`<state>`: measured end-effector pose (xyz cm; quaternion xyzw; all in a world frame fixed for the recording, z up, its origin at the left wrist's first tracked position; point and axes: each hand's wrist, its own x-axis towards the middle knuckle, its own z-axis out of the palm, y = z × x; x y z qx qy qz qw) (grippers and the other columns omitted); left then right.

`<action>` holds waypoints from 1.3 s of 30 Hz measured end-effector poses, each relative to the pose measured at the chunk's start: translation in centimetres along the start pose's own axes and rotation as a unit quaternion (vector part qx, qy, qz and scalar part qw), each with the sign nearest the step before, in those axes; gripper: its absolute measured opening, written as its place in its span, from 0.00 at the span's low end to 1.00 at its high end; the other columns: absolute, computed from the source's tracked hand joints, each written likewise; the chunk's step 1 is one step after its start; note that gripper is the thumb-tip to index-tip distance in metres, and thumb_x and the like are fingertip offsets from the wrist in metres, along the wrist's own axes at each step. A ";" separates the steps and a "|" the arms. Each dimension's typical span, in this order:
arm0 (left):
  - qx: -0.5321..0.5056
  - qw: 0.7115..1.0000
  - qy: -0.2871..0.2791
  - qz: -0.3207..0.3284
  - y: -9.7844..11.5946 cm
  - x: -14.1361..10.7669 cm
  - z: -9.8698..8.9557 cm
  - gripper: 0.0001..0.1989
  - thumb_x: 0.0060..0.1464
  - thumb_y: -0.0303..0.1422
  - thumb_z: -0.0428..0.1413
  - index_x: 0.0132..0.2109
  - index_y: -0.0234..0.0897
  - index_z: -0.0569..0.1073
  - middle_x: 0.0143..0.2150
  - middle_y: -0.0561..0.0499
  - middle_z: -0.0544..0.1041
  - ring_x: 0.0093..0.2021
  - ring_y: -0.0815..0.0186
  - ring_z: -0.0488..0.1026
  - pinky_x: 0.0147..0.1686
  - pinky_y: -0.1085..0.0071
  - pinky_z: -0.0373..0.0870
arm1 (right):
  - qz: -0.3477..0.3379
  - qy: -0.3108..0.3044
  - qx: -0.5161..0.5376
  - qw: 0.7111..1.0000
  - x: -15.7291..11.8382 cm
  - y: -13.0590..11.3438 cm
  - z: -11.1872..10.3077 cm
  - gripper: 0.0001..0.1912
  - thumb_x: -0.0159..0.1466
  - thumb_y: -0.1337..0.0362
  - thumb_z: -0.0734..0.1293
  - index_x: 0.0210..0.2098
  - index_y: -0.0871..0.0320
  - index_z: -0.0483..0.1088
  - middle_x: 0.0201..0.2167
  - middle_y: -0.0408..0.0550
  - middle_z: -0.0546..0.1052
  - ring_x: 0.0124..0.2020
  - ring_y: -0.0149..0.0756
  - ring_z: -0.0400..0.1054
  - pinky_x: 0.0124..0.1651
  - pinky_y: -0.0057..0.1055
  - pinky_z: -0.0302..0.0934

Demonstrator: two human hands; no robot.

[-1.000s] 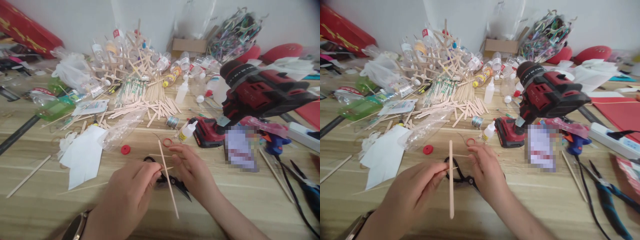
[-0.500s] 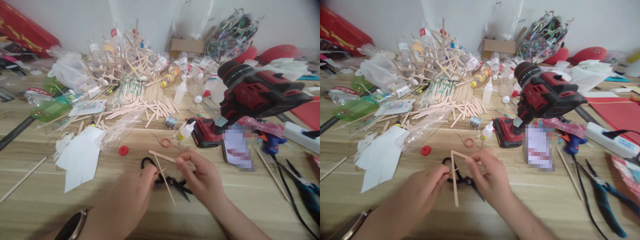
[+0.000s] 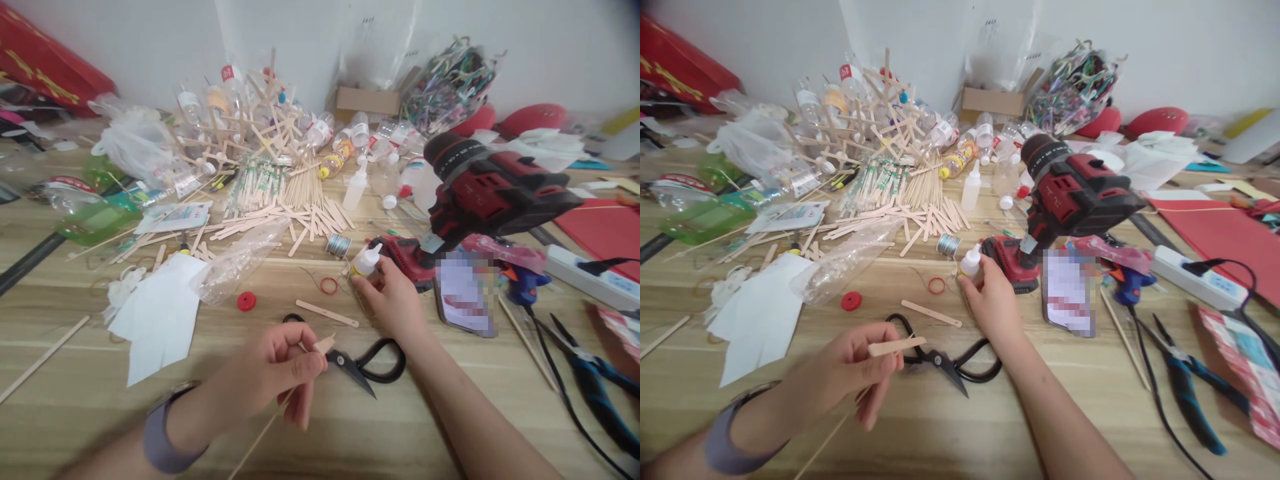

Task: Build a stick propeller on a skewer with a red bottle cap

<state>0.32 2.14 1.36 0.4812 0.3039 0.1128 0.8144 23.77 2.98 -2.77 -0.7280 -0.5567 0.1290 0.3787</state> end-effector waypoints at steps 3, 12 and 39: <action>-0.029 0.999 0.001 0.022 -0.5 0.5 0.0 0.21 0.52 0.51 0.59 0.31 0.37 0.65 0.14 0.57 0.72 0.13 0.75 0.62 0.16 0.80 0.52 | -0.011 0.018 -0.008 1.000 0.1 -0.5 -0.4 0.15 0.57 0.59 0.68 0.41 0.59 0.70 0.20 0.41 0.70 0.21 0.36 0.63 0.27 0.32 0.59; -0.160 0.980 0.031 0.113 -1.8 1.0 -1.3 0.15 0.56 0.43 0.59 0.33 0.34 0.70 0.13 0.56 0.70 0.13 0.76 0.59 0.17 0.80 0.51 | -0.092 0.109 0.192 0.971 -1.8 -1.9 -2.9 0.14 0.60 0.59 0.68 0.46 0.53 0.69 0.40 0.49 0.75 0.40 0.42 0.71 0.42 0.40 0.66; -0.142 0.987 0.052 0.058 -1.5 0.6 -1.8 0.15 0.54 0.43 0.60 0.35 0.35 0.71 0.12 0.59 0.68 0.11 0.76 0.55 0.15 0.79 0.47 | 0.027 -0.002 0.325 0.945 -4.0 -3.1 -1.6 0.22 0.58 0.43 0.67 0.43 0.50 0.65 0.37 0.49 0.79 0.37 0.43 0.75 0.33 0.38 0.69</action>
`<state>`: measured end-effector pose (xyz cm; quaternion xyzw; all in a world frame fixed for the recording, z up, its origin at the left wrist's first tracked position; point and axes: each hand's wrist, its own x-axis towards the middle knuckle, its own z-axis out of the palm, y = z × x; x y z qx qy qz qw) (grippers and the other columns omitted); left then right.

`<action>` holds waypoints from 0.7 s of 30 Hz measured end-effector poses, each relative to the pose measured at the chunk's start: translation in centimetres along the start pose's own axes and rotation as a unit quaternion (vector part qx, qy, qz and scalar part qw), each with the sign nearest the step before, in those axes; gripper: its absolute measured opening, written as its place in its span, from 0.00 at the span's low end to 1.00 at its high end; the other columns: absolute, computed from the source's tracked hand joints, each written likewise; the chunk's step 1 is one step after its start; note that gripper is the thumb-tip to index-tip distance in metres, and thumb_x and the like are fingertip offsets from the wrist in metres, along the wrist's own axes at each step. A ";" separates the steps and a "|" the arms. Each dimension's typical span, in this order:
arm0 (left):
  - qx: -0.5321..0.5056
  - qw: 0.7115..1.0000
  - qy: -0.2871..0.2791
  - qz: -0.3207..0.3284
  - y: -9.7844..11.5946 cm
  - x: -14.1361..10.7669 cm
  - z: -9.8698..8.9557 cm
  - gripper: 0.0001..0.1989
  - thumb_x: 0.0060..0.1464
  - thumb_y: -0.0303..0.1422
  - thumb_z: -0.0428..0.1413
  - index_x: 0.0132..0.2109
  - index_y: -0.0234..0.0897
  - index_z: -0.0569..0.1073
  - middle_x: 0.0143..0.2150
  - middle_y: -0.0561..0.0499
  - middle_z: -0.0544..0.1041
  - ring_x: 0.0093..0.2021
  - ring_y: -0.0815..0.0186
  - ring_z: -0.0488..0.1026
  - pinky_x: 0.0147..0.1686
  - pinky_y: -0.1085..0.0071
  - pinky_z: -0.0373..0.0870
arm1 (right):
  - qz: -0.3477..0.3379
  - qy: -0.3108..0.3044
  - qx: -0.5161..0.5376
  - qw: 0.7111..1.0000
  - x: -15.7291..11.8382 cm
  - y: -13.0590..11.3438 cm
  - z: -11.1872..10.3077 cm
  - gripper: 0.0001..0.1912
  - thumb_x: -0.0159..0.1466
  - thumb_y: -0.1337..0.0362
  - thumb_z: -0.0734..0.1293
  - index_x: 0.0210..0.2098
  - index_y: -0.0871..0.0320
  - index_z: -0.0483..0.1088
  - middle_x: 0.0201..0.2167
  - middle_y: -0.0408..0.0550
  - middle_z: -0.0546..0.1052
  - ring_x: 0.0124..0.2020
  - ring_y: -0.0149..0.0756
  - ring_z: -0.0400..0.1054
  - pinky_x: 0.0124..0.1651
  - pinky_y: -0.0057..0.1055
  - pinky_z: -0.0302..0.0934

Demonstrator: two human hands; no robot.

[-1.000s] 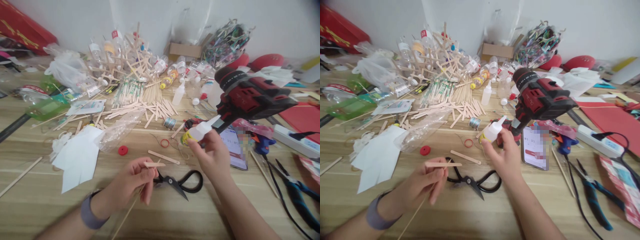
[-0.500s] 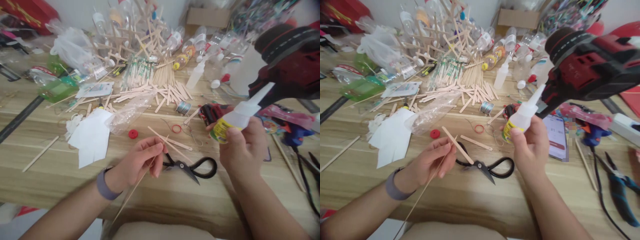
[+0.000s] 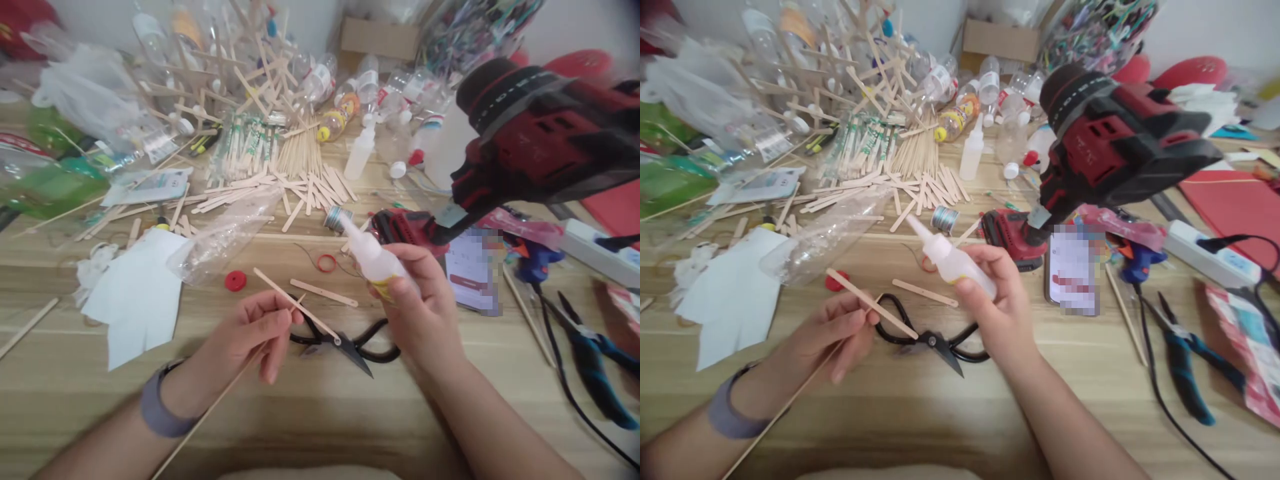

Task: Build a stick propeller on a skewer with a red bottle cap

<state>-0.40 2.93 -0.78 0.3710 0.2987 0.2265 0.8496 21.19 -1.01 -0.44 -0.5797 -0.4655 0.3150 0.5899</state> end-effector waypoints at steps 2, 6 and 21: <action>-0.006 1.000 0.009 0.002 -0.1 0.1 -0.1 0.16 0.53 0.44 0.61 0.34 0.35 0.70 0.12 0.59 0.68 0.11 0.76 0.55 0.15 0.79 0.47 | 0.027 0.010 0.027 0.999 0.3 -0.1 -0.3 0.23 0.55 0.41 0.69 0.40 0.51 0.67 0.36 0.48 0.78 0.36 0.44 0.75 0.36 0.41 0.70; -0.008 1.000 0.028 -0.010 -0.5 0.1 0.0 0.18 0.50 0.46 0.62 0.33 0.35 0.69 0.11 0.59 0.66 0.10 0.76 0.54 0.15 0.79 0.47 | 0.100 0.002 0.093 0.991 0.8 -0.4 -0.6 0.25 0.48 0.41 0.73 0.37 0.50 0.70 0.35 0.47 0.78 0.35 0.46 0.76 0.40 0.45 0.72; -0.019 0.997 -0.011 -0.070 -1.0 0.2 0.2 0.19 0.52 0.47 0.60 0.35 0.35 0.70 0.14 0.59 0.67 0.10 0.77 0.56 0.12 0.80 0.48 | 0.124 -0.064 0.214 0.967 0.2 -1.4 -1.0 0.29 0.45 0.37 0.73 0.39 0.42 0.63 0.35 0.41 0.81 0.08 0.29 0.61 0.10 0.28 0.56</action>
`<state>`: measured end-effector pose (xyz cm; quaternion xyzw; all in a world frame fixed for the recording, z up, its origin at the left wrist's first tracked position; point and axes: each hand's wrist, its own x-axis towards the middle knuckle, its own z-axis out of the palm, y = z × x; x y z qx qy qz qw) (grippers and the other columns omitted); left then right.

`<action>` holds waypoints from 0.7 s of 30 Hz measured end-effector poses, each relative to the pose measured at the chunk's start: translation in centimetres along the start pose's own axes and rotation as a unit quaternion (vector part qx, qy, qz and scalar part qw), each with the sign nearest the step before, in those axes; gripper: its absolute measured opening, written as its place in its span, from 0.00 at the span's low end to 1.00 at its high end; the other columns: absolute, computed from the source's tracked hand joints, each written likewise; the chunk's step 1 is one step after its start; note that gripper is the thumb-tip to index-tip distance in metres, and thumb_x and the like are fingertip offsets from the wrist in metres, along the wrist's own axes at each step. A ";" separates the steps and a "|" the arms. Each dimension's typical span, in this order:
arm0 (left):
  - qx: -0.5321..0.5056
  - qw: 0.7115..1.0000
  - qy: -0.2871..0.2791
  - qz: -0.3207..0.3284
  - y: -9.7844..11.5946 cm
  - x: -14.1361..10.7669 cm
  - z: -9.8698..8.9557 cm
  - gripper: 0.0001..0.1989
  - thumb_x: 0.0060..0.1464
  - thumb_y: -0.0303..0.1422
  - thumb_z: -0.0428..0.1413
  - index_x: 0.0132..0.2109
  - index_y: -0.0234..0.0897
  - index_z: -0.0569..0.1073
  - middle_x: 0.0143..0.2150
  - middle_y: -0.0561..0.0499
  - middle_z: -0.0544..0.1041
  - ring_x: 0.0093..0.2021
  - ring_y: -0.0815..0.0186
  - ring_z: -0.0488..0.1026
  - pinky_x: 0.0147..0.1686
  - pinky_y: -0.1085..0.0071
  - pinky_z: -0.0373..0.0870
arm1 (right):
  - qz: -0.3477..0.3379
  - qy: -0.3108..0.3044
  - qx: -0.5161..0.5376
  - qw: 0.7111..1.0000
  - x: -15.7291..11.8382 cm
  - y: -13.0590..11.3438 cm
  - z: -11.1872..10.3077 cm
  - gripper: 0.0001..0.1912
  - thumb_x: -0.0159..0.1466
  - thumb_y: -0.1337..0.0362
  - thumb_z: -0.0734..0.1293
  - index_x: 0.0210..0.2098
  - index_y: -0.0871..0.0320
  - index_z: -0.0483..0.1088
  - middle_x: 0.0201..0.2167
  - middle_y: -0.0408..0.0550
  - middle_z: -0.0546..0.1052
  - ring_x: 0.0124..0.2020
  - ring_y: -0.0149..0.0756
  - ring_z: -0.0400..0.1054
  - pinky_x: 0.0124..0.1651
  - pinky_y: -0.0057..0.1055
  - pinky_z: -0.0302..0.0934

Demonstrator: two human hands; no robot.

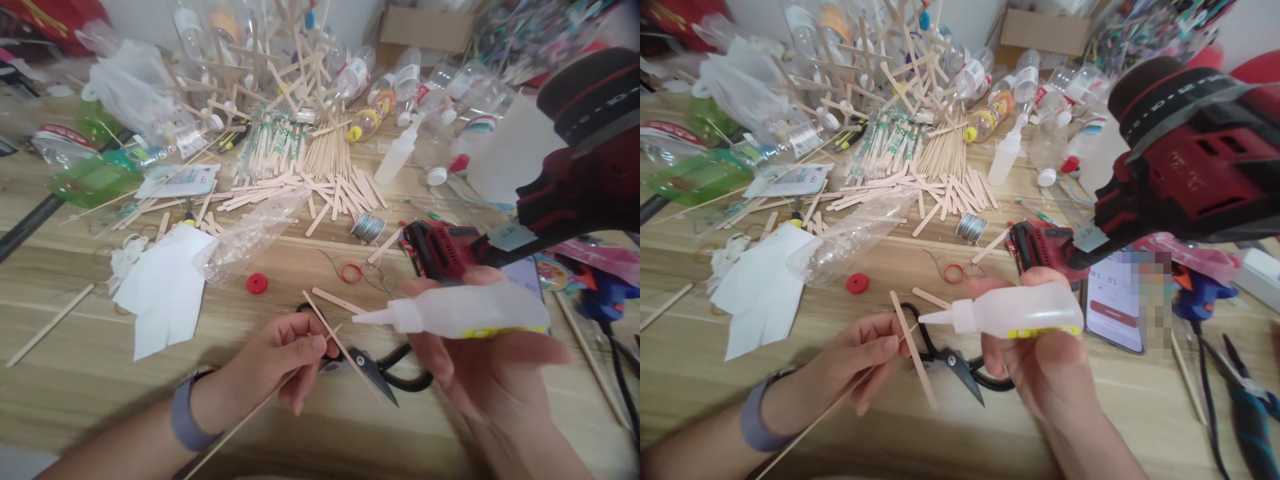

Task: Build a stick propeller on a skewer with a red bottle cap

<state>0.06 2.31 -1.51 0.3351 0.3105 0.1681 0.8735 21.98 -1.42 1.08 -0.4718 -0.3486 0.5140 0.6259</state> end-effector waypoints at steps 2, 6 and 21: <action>0.000 1.000 -0.001 -0.003 -0.1 0.0 0.0 0.18 0.53 0.47 0.60 0.35 0.35 0.70 0.14 0.60 0.67 0.10 0.77 0.56 0.12 0.80 0.48 | -0.018 -0.027 -0.018 0.999 -0.2 0.2 0.0 0.28 0.48 0.37 0.72 0.40 0.41 0.61 0.35 0.41 0.81 0.10 0.32 0.65 0.10 0.28 0.56; -0.002 1.000 0.001 -0.007 -0.3 0.1 0.1 0.18 0.53 0.47 0.59 0.35 0.35 0.70 0.13 0.60 0.67 0.10 0.77 0.56 0.13 0.80 0.48 | -0.072 -0.042 -0.078 0.993 -0.5 0.7 0.0 0.26 0.53 0.41 0.71 0.43 0.46 0.64 0.36 0.47 0.80 0.11 0.32 0.65 0.11 0.29 0.58; 0.044 0.999 -0.007 -0.018 -0.7 0.3 0.4 0.19 0.55 0.49 0.57 0.34 0.36 0.67 0.13 0.60 0.66 0.12 0.77 0.57 0.14 0.80 0.50 | -0.102 -0.013 -0.154 0.983 -2.5 0.0 1.2 0.23 0.50 0.42 0.73 0.40 0.45 0.72 0.34 0.47 0.78 0.35 0.45 0.74 0.25 0.32 0.66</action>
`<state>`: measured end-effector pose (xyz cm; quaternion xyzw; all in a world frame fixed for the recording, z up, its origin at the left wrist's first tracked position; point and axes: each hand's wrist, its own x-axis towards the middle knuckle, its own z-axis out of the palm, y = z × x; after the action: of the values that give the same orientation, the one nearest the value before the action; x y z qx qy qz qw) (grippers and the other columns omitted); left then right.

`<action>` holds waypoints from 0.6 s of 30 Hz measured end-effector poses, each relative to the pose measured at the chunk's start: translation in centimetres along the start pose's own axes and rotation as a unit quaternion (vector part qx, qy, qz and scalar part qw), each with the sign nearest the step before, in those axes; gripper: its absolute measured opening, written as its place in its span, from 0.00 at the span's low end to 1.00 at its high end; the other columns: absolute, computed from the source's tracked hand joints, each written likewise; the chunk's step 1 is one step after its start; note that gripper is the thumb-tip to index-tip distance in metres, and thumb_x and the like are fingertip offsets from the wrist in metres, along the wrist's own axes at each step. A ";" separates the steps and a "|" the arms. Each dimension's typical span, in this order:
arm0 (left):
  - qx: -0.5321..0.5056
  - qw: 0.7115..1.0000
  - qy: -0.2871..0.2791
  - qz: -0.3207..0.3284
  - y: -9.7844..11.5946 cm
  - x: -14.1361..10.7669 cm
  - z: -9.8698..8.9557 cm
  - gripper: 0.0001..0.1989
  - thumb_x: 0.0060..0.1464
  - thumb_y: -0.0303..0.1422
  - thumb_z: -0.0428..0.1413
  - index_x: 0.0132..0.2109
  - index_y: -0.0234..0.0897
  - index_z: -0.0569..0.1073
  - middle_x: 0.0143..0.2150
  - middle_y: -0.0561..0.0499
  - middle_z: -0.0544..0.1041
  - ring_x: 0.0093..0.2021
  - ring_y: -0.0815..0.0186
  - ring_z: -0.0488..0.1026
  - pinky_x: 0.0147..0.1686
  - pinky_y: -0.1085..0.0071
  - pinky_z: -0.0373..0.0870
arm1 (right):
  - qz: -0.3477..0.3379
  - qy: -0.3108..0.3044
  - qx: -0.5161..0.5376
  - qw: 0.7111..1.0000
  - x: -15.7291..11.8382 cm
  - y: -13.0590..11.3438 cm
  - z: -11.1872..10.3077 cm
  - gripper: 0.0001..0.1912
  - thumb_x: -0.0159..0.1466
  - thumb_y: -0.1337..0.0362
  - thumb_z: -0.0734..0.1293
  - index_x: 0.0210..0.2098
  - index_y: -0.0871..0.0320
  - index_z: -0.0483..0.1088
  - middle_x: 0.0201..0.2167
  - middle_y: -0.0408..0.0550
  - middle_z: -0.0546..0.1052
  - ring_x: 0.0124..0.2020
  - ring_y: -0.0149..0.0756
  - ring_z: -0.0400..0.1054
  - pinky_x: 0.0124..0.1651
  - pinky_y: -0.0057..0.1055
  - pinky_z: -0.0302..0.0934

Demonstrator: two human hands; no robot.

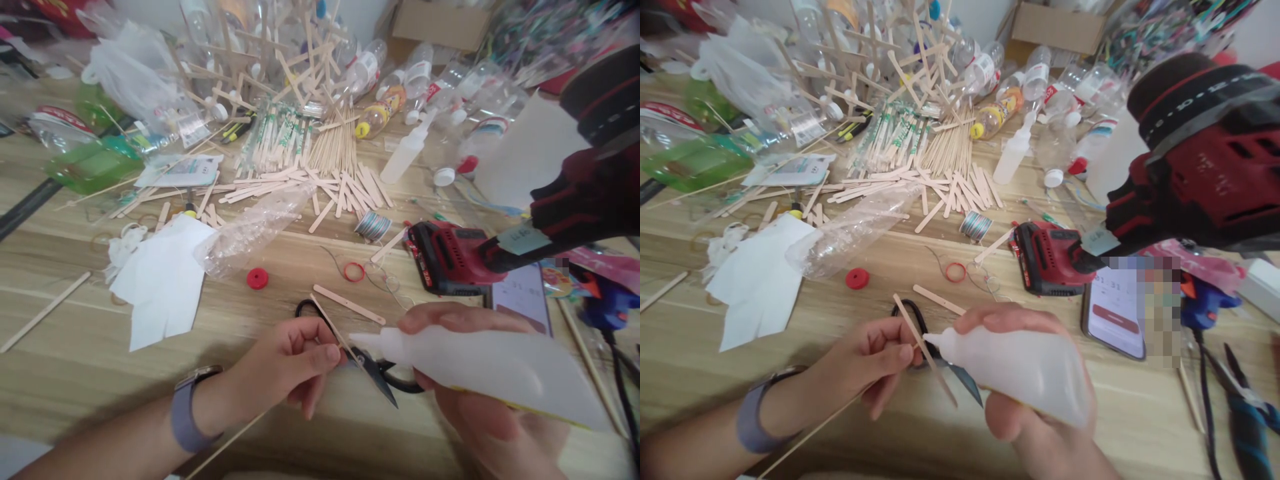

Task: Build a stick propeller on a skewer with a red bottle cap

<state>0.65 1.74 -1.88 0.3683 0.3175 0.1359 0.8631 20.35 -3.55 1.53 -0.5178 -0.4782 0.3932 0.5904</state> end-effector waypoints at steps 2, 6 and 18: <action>0.000 1.000 -0.003 0.004 -0.1 0.0 0.0 0.18 0.55 0.48 0.57 0.34 0.36 0.67 0.13 0.60 0.66 0.12 0.76 0.57 0.15 0.80 0.50 | 0.000 -0.001 0.001 1.000 -0.1 0.0 0.1 0.22 0.50 0.42 0.72 0.40 0.44 0.71 0.34 0.47 0.78 0.35 0.46 0.74 0.30 0.36 0.69; 0.001 1.000 -0.004 0.010 -0.2 0.1 0.0 0.18 0.55 0.48 0.57 0.34 0.36 0.67 0.13 0.61 0.66 0.12 0.76 0.57 0.15 0.80 0.50 | -0.008 -0.002 0.002 1.000 -0.3 0.1 0.4 0.23 0.50 0.41 0.72 0.39 0.45 0.72 0.34 0.46 0.78 0.33 0.45 0.74 0.33 0.38 0.70; 0.012 1.000 0.000 0.003 0.0 0.1 0.3 0.20 0.52 0.50 0.58 0.34 0.37 0.67 0.13 0.61 0.66 0.13 0.76 0.58 0.15 0.80 0.50 | -0.087 -0.012 -0.012 0.996 0.2 0.9 0.1 0.25 0.51 0.42 0.73 0.40 0.52 0.74 0.32 0.48 0.80 0.31 0.41 0.76 0.28 0.30 0.72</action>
<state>0.87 1.58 -1.78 0.3798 0.3185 0.1346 0.8580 20.31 -3.14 0.64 -0.4765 -0.5331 0.3413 0.6101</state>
